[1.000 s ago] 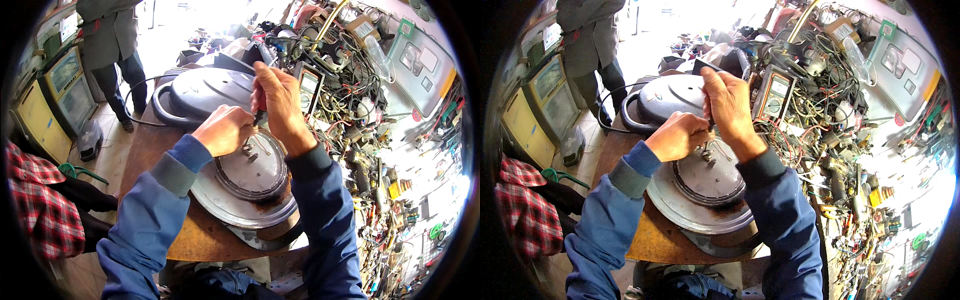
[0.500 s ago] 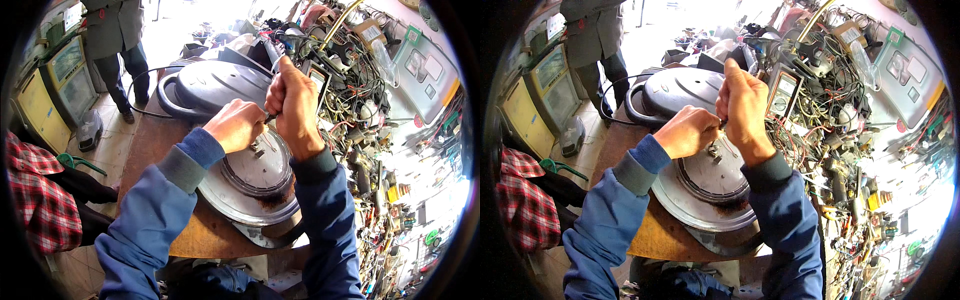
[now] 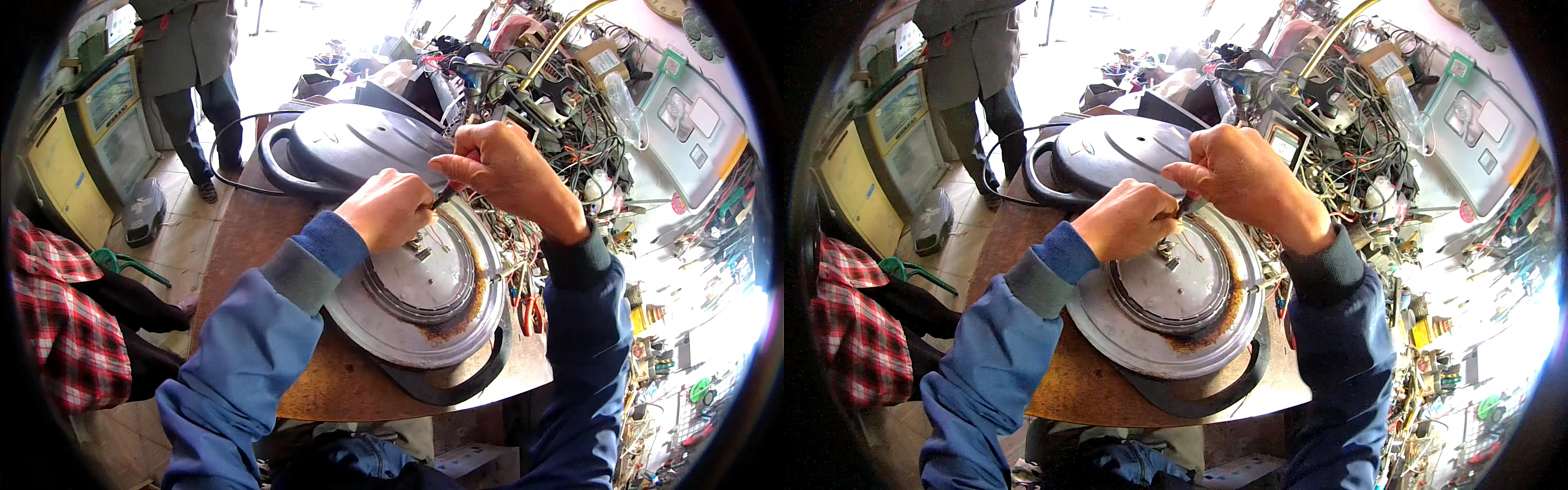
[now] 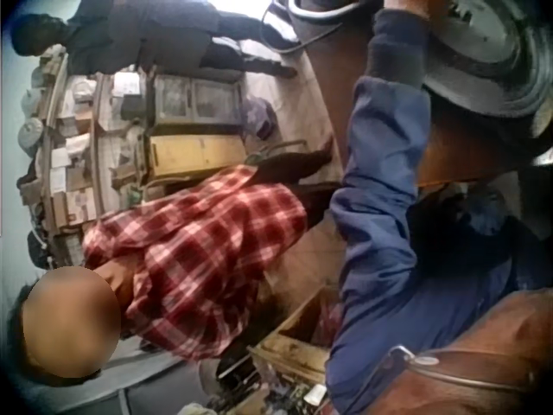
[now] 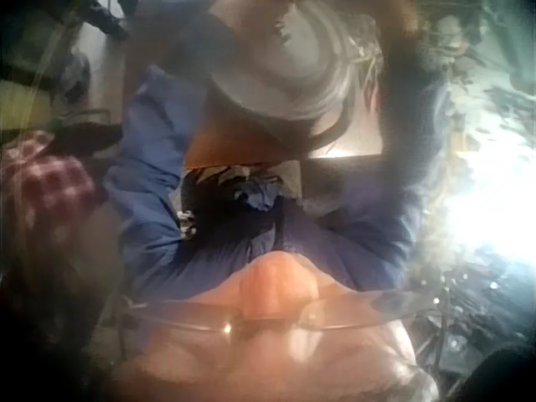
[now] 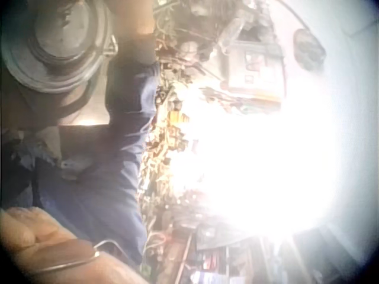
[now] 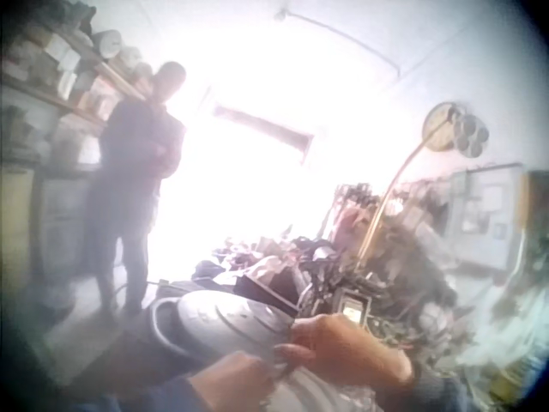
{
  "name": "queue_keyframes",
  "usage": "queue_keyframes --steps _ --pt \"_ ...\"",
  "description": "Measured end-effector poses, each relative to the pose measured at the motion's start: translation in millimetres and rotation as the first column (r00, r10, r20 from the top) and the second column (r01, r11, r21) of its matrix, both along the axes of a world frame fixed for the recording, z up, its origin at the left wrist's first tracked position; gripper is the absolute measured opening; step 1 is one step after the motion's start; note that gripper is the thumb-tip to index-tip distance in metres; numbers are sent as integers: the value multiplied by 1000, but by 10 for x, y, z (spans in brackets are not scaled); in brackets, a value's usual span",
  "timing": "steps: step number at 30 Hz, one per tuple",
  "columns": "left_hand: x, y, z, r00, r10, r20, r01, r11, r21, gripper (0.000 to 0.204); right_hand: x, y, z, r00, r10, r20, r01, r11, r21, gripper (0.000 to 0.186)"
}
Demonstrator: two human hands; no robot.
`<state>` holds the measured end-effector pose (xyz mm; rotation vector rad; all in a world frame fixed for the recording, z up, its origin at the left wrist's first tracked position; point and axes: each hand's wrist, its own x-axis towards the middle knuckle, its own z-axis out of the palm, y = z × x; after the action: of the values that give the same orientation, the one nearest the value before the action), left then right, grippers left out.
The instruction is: The person uses a multimeter to test electrical continuity on a circular heating element. They then use pliers to strip the insulation from a wire and a screwdriver to adjust a connection point on the element.
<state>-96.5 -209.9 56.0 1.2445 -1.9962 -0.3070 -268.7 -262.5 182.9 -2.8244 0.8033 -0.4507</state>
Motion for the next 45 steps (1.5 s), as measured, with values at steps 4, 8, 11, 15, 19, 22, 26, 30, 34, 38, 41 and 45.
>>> queue_keyframes --steps 4,8,11,15,19,22,26,30,34,38,41,45 --pt "30 -26 23 999 -34 40 31 996 78 19 -93 -102 74 971 240 -16 -234 959 159 17" --pt "126 -25 28 997 -50 -50 55 994 96 22 -91 40 77 992 108 -58 -101 988 117 15" --pt "186 3 139 1000 16 -17 -14 996 93 26 -92 -35 114 980 -53 -194 46 998 -41 28" --pt "223 10 197 999 35 -39 -32 995 92 26 -98 -108 86 971 199 -131 -195 980 43 22" --pt "213 11 164 999 31 -23 -29 996 80 26 5 53 151 986 27 -167 -1 988 153 6" --pt "218 1 129 999 39 -15 -38 998 54 26 61 52 182 939 -127 -319 122 992 -37 17" --pt "178 17 152 1000 12 1 -12 997 76 27 -75 -65 18 953 298 52 -303 935 185 17" --pt "200 -1 97 999 33 15 -34 997 74 26 -15 46 106 963 -144 -227 111 982 -154 5" --pt "156 7 117 1000 4 29 -7 995 99 26 -147 -54 -32 964 260 62 -266 954 134 27" --pt "166 -17 56 998 12 55 -16 997 80 25 -86 68 113 975 -124 -184 121 992 -31 14" --pt "135 -21 53 998 0 62 -4 997 73 24 -185 13 16 995 86 -42 -83 994 77 20" --pt "109 -11 41 998 16 61 -21 996 82 23 -190 62 29 996 -24 -83 25 1000 12 14"
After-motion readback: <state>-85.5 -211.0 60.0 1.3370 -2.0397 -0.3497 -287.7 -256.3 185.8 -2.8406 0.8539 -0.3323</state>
